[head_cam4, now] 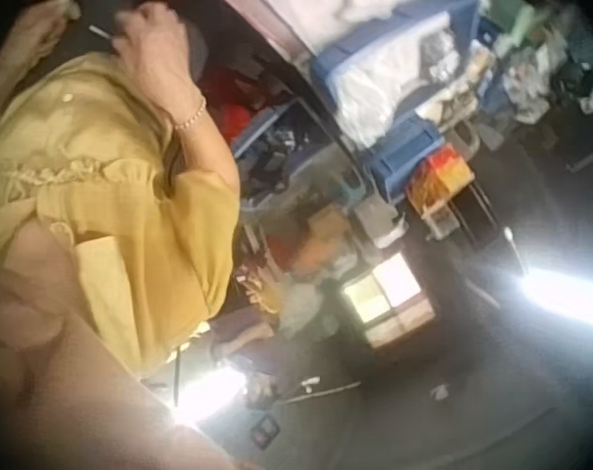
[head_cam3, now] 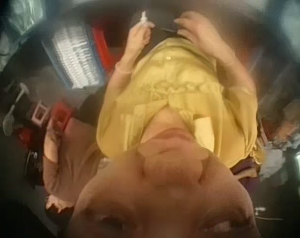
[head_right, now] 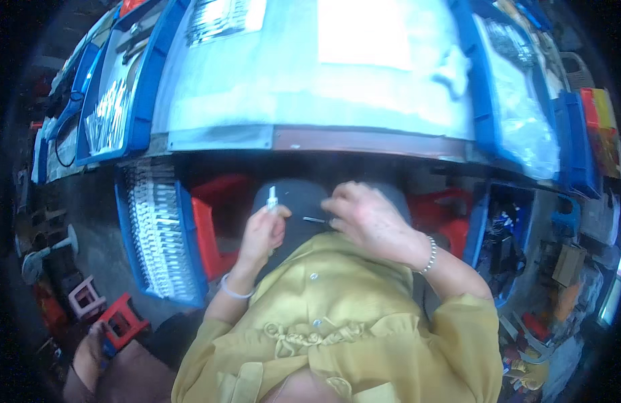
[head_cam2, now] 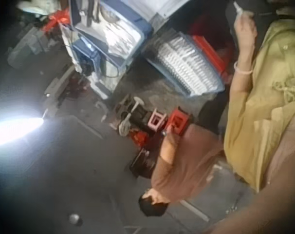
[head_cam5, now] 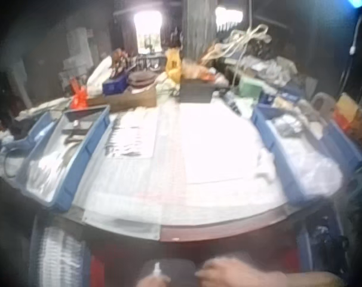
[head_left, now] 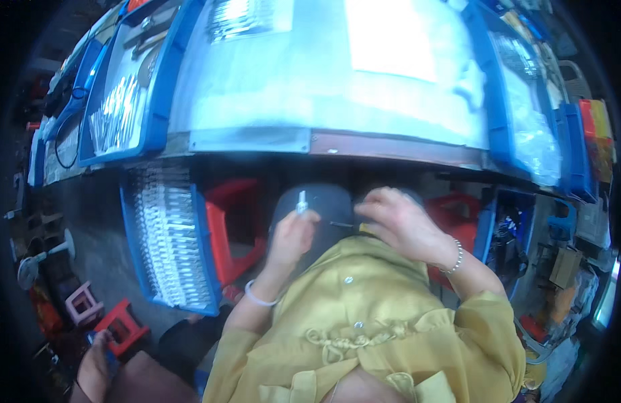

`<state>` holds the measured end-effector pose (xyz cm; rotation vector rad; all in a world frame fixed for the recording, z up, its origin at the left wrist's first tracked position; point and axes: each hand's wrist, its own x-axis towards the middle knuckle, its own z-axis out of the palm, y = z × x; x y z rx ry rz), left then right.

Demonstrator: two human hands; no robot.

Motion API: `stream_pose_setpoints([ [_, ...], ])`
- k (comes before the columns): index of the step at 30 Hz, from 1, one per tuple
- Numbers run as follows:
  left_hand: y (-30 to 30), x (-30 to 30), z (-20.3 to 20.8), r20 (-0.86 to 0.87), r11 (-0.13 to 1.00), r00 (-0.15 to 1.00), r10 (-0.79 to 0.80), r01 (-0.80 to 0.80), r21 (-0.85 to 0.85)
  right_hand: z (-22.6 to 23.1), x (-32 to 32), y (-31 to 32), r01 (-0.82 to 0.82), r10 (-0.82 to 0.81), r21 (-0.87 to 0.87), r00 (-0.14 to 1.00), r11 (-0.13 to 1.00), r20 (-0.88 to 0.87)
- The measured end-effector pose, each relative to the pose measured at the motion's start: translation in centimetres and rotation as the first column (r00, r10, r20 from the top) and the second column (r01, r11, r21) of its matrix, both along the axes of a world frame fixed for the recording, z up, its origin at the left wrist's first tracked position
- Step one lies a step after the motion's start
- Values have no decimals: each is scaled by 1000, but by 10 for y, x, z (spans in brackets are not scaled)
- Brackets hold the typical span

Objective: The person assembles drafting compasses by tightening screws with a screwdriver, wiping the compasses with a cloth, and arranging them in a crate and on the table.

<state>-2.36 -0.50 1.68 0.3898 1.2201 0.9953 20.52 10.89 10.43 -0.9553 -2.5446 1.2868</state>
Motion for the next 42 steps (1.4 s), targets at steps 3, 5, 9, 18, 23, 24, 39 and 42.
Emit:
stream_pose_setpoints([
  [3, -3, -12, 19, 34, 1000, 999, -21, 22, 0, 41, 26, 48, 297, -279, 560, 953, 773, -121],
  [5, -7, -11, 29, 92, 1000, 996, -14, 15, -10, 49, 39, 100, 453, -489, 711, 855, 538, -175],
  [9, -8, 3, 45, 37, 993, 993, -111, 109, 49, 3, 69, 199, 312, -759, 844, 632, 436, 159],
  [18, -14, 13, 47, -246, 979, 956, -158, 184, 84, 14, 56, 134, 677, -534, 381, 734, 630, -419],
  [23, -20, 14, 53, -616, 955, 785, -60, 226, 195, 21, -55, -35, 5, 72, 315, 970, 949, -232],
  [24, -24, 19, 34, -677, 902, 726, 121, 204, 380, 11, -62, -41, -121, 166, 341, 980, 932, -106],
  [39, -48, 13, 70, -947, 872, 297, 120, 424, 244, 3, -79, -54, 42, 1, 238, 984, 970, -180],
  [42, -43, -1, 61, -933, 862, 334, 131, 427, 274, -20, -83, -23, 310, -216, 288, 924, 906, -315],
])
